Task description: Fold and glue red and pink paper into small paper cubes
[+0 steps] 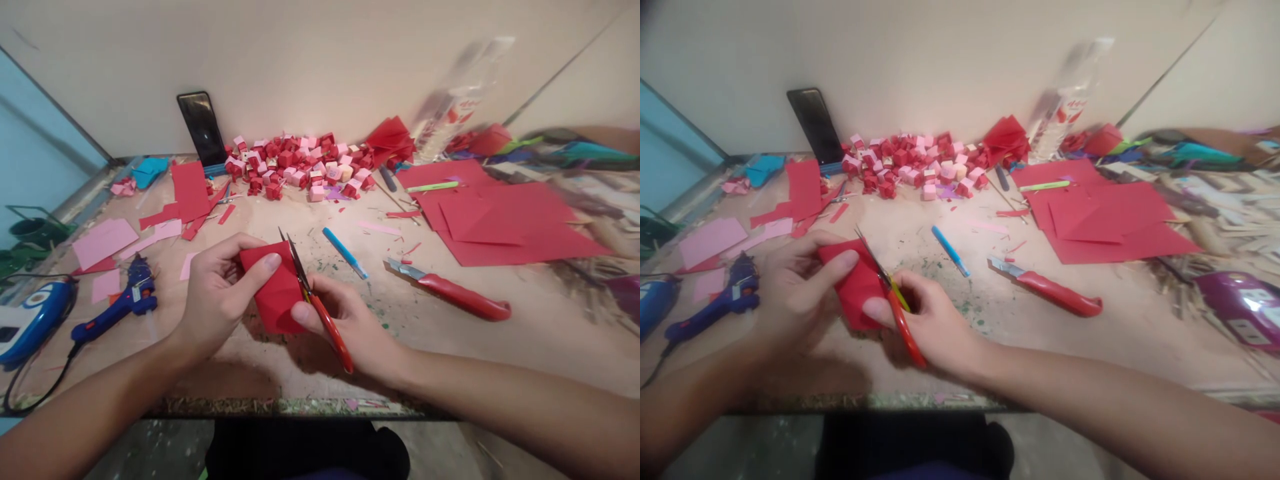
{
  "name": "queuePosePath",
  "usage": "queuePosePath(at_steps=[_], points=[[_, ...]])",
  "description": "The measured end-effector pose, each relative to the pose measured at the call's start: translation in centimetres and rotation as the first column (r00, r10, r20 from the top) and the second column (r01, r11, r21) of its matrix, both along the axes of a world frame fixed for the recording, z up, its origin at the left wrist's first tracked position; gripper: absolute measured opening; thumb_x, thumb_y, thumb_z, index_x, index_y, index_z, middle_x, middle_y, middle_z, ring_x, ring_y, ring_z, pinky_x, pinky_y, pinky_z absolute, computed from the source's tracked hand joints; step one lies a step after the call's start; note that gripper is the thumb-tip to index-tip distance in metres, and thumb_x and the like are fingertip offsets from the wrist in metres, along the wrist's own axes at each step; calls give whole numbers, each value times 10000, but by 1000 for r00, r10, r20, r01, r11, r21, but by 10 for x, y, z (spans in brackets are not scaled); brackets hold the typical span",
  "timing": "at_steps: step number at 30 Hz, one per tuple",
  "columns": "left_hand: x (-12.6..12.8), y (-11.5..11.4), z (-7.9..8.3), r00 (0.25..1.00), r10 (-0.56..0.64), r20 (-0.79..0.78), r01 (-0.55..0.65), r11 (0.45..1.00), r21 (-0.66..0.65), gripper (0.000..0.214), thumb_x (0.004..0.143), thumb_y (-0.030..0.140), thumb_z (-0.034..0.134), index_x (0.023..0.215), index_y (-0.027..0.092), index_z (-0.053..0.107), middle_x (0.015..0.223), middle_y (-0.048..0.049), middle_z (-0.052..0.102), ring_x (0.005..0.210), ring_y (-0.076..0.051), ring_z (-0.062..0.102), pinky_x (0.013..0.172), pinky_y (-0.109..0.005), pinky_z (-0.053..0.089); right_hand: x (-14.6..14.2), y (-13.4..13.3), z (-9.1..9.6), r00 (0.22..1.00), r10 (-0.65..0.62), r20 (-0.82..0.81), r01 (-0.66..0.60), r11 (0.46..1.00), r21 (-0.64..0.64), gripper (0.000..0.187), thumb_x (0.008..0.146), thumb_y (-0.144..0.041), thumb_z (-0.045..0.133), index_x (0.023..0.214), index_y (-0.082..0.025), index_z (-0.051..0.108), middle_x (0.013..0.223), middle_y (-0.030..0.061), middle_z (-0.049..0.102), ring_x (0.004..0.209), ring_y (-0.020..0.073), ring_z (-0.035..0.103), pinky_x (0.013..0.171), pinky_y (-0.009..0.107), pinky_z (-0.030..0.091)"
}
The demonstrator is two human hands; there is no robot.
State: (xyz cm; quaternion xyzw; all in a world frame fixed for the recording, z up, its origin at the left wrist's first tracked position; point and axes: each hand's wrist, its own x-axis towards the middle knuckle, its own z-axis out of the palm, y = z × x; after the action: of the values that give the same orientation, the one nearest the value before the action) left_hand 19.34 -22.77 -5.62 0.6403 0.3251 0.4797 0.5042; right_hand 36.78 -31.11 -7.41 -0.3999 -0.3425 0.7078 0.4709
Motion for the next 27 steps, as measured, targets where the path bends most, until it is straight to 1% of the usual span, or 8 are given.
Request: queuePosePath(at_steps=[4,7,11,15,18,23,25,27], points=[[1,1,1,1000,12,-24,-11,999,50,127,947,333,772,898,223,732,754,21,690,645,-117,606,569,-227,493,0,4,3,997,-38,59,35,998,56,453,782,-550,909,907,-246,598,622,-48,597,452,115,478,429,259,379],[-1,3,1,986,127,-110,-91,954,287,92,965,302,742,893,245,743,786,17,694,689,-133,624,618,-257,510,4,10,10,963,-190,189,168,978,126,448,766,-549,919,785,-231,604,597,-47,567,497,118,478,470,266,391],[-17,12,2,898,350,-267,-35,662,749,82,920,276,776,994,301,802,734,17,699,639,-148,620,657,-309,502,11,16,19,902,-339,268,286,933,216,443,800,-534,899,704,-211,611,606,-34,574,539,112,474,525,269,399],[-32,19,1,836,392,-383,200,433,879,228,955,291,692,1157,310,796,661,7,695,596,-156,626,626,-303,474,14,17,21,929,-315,194,271,936,224,406,816,-515,888,721,-197,653,650,-3,637,580,129,557,563,276,443],[-32,19,-2,839,391,-379,254,335,907,281,976,287,640,1218,308,782,730,-10,736,633,-156,658,622,-281,478,13,18,20,957,-274,98,250,947,203,355,789,-454,914,751,-191,679,651,-11,645,576,122,572,552,263,446],[-20,15,-7,867,346,-358,240,340,909,420,892,209,771,1299,309,747,854,-12,787,677,-159,708,647,-272,519,17,21,17,935,-348,73,328,924,199,315,730,-335,954,810,-193,684,667,-46,636,552,93,543,526,240,433],[-15,12,-8,890,312,-333,190,409,893,523,861,202,822,1362,286,701,923,-24,798,725,-166,727,688,-272,552,19,22,18,921,-381,85,355,909,219,320,717,-314,960,823,-193,683,680,-47,644,561,94,553,517,236,430],[-11,9,-9,914,267,-306,124,534,836,617,852,240,853,1430,247,637,980,-44,797,772,-174,738,726,-274,582,19,23,19,913,-396,100,363,900,242,325,713,-304,962,812,-190,674,682,-43,649,561,98,562,504,236,425]])
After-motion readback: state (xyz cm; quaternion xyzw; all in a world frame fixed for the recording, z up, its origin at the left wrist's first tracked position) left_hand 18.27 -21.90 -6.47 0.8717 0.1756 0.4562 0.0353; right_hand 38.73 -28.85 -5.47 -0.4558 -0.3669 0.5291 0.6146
